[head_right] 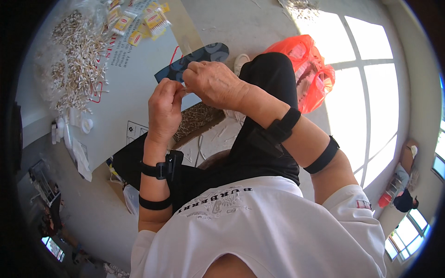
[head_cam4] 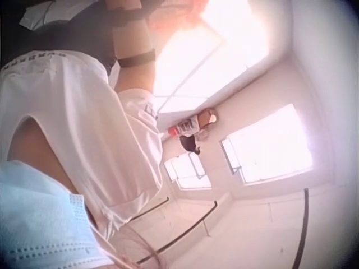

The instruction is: Packaging individual cotton swabs into small plastic bags and organizing them onto adhesive strips.

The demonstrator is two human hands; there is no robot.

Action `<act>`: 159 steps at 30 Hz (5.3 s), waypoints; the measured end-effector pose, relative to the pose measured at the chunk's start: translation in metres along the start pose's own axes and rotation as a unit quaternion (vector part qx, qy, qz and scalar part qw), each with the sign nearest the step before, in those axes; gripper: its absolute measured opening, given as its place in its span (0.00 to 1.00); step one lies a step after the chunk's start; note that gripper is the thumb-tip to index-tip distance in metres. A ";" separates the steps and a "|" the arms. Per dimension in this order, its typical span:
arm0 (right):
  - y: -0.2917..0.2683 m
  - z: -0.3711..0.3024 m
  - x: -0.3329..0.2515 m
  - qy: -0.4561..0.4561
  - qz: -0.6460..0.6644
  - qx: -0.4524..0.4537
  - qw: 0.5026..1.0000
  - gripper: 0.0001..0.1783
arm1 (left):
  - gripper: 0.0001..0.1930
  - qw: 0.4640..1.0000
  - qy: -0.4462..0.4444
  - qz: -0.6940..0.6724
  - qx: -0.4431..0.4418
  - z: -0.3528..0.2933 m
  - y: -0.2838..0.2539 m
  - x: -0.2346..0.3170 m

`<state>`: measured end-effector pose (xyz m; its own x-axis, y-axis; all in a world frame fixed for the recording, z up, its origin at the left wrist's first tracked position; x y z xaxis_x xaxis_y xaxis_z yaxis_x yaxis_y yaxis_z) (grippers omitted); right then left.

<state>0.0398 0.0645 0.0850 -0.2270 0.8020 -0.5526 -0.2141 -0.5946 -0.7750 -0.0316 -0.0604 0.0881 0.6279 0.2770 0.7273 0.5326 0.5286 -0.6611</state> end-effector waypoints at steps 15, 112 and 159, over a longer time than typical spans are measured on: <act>0.000 -0.002 -0.017 -0.009 -0.031 0.006 0.999 0.10 | 0.08 0.999 -0.015 0.046 -0.006 -0.010 -0.006 0.007; -0.004 -0.002 -0.001 -0.035 0.035 0.109 0.993 0.08 | 0.10 0.990 0.086 0.041 0.104 0.000 -0.012 -0.009; -0.015 -0.033 -0.030 -0.005 0.092 0.234 0.968 0.09 | 0.19 0.994 0.069 -0.037 0.074 -0.014 -0.010 0.017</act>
<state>0.0811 0.0510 0.1029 -0.3113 0.6815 -0.6623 -0.5763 -0.6896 -0.4387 -0.0182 -0.0723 0.1048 0.6678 0.1263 0.7336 0.4973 0.6576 -0.5659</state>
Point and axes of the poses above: each hand's wrist, its own z-axis towards the middle knuckle, its own y-axis out of the palm, x = y × z, the point moved 4 cm from there along z, towards the middle knuckle, and after that the axes turned 4 degrees about -y, right-handed, at the moved point
